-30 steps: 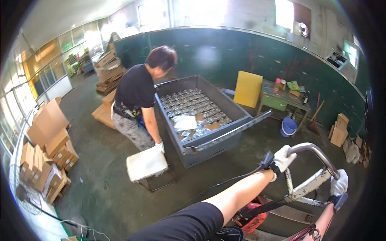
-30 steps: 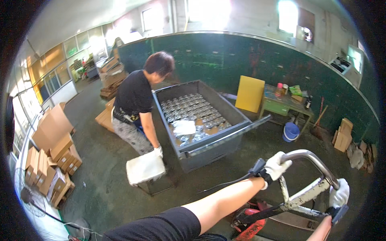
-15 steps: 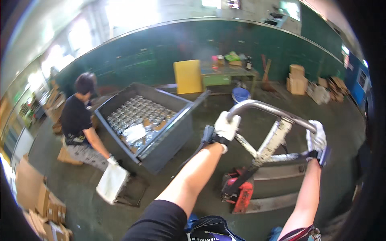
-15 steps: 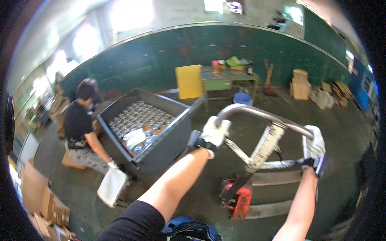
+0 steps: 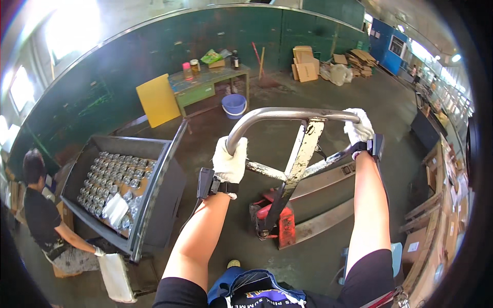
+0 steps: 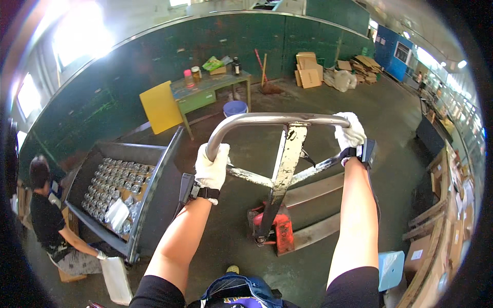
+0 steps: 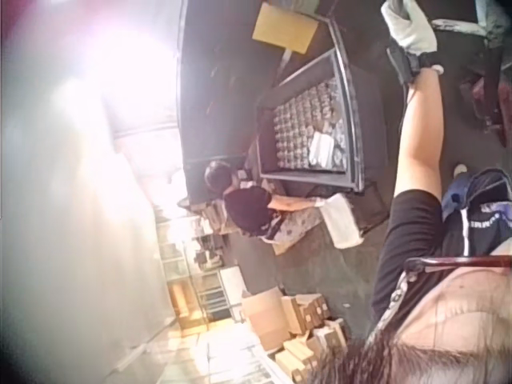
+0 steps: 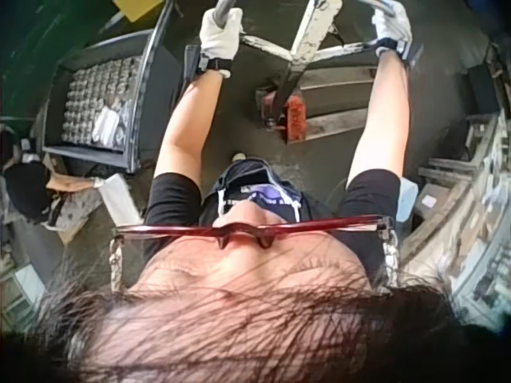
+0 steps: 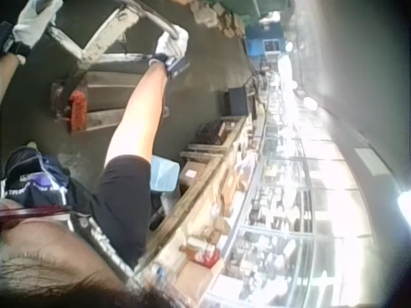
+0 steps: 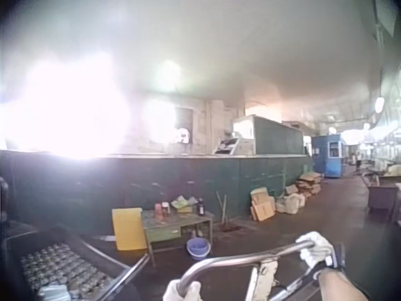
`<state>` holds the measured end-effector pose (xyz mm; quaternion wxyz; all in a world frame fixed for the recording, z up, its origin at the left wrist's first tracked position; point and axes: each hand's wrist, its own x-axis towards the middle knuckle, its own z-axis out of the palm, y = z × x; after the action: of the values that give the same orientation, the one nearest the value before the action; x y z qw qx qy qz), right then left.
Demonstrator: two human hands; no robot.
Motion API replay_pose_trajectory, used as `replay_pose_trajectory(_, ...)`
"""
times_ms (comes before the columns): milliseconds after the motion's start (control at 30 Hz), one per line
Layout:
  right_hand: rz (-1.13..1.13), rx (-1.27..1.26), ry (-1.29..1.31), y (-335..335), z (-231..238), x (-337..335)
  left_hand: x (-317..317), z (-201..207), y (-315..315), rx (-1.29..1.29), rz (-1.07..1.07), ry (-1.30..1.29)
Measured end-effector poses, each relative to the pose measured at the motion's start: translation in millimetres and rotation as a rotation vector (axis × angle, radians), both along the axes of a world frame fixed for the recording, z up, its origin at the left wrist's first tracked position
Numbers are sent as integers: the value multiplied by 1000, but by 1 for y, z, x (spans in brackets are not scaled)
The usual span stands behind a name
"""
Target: Operating an industrial parts washer to clean metal engine components.
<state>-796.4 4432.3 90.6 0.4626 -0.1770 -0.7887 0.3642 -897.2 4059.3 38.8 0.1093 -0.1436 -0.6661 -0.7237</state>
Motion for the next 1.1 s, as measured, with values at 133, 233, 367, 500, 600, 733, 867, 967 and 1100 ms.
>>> replay_pose_trajectory(133, -150, -5, -35, -5, -12, 7, -38, 0, 11, -34, -16, 31)
replay_pose_trajectory(233, -308, 15, -71, -29, -1, 24, -83, 17, 30, -110, -52, -30)
replay_pose_trajectory(367, -345, -165, -101, -70, 7, 38, -150, 28, 72, -129, -109, -47)
replay_pose_trajectory(500, -274, -313, -108, -111, 19, 56, -177, 47, 133, -98, -203, -177)
replay_pose_trajectory(600, -211, -282, -29, -123, 7, 68, -189, 49, 180, -146, -226, -143)
replay_pose_trajectory(733, -221, -181, -49, -130, 6, 90, -191, 37, 242, -158, -323, -111)
replay_pose_trajectory(867, -41, -354, -150, -121, 21, 93, -216, 22, 275, -140, -297, -83)
replay_pose_trajectory(967, -31, -415, -197, -105, 27, 98, -213, 15, 321, -128, -326, -22)
replay_pose_trajectory(1100, -12, -507, -229, -84, 22, 95, -206, 15, 376, -138, -467, -39)
